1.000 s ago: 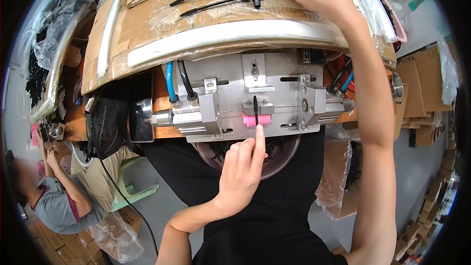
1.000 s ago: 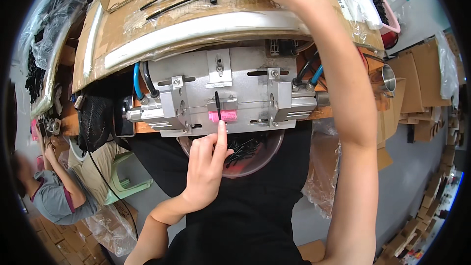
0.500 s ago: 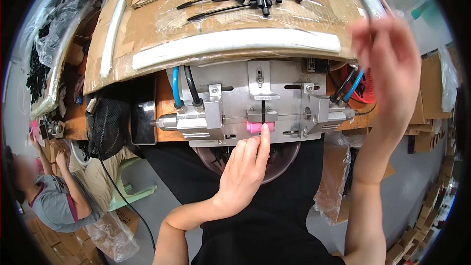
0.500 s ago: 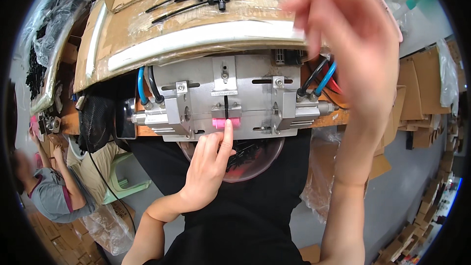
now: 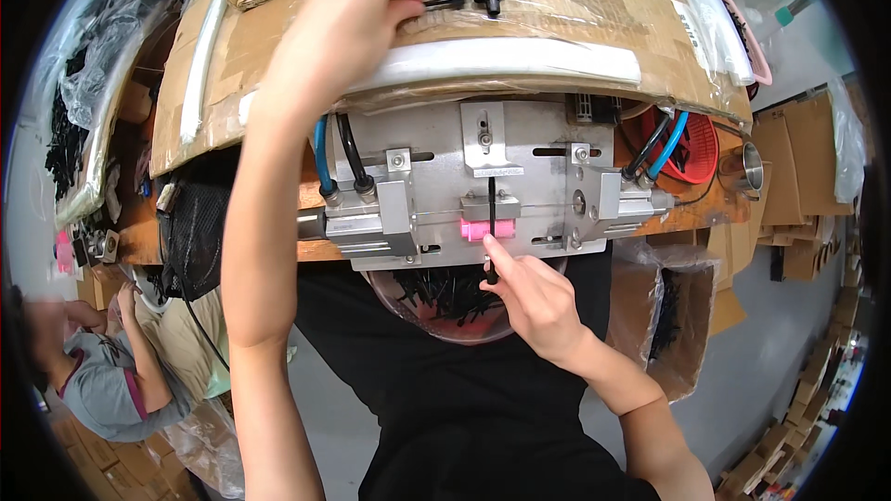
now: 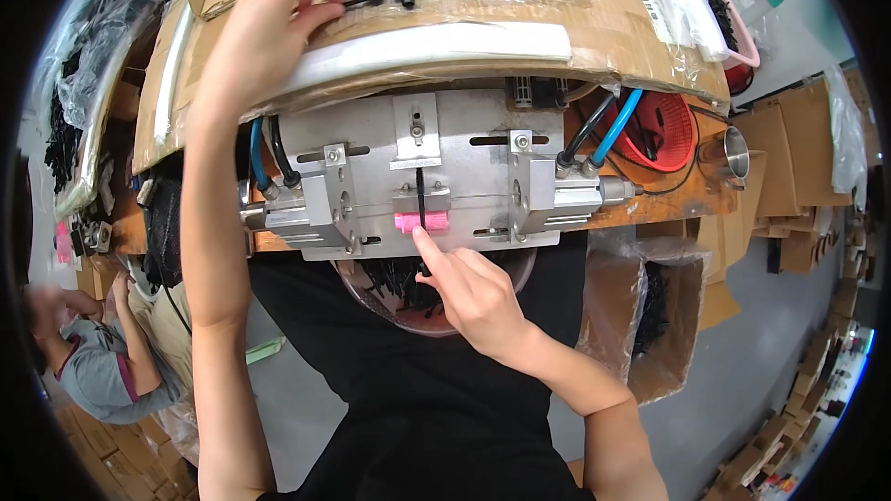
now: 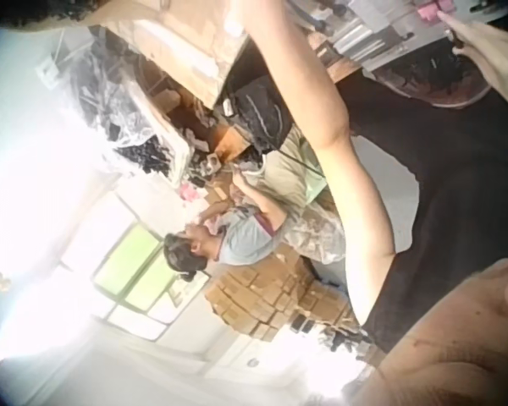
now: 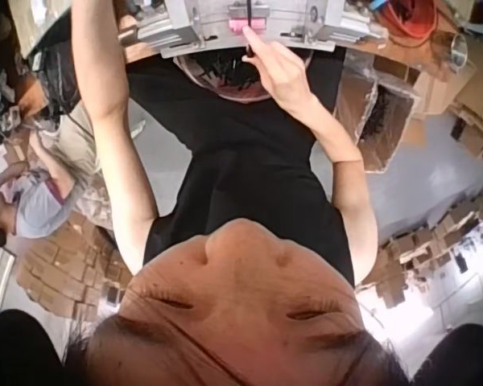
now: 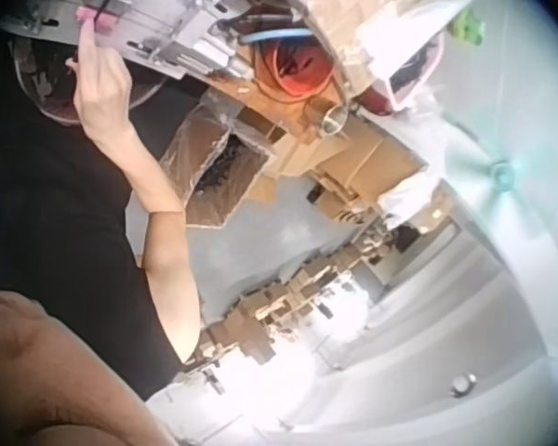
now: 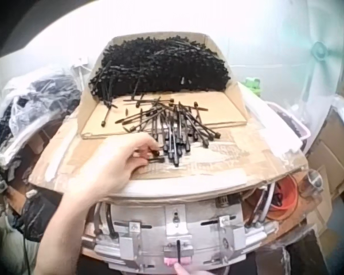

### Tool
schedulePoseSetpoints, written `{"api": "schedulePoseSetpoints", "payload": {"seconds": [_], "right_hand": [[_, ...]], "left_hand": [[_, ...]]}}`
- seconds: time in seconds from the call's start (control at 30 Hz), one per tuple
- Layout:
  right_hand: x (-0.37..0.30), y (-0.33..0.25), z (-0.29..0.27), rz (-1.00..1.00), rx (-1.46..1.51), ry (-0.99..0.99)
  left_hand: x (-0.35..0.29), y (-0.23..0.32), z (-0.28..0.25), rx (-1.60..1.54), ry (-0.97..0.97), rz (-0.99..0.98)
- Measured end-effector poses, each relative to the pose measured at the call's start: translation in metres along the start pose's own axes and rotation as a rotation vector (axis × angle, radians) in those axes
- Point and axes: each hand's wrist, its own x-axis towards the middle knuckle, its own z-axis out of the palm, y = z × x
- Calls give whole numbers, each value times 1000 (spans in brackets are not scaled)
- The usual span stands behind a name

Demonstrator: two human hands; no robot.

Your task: The person repeatedly picks up black cable ties from a cardboard box and places them into a metal processing machine. They feed the ties into the device, which appears to cut or trim them, and then drop the processed ties into a container below. The task is repetitive and involves handling the ties one by one.

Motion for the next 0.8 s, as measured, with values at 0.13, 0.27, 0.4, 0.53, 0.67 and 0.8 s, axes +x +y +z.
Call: {"api": "schedulePoseSetpoints", "payload": {"seconds": [0.13,0.27,0.4,0.53,0.67,0.8], "right_hand": [[3,1,-7,13,-9,-59],[37,-3,-47,-71,-37,-114],[134,41,-97,-107,-542,208],[225,116,-136,-64,-701,181],[228,107,-135,185,-573,153],[213,74,-166,324,-224,230]], "left_hand": [[-16,-23,-21,67,-75,129],[-24,-15,-25,51,-169,173],[-33,13,-15,146,-75,47],[-37,37,-10,134,119,59],[-94,79,7,87,296,-97],[-166,123,43,-3,213,-119]]}}
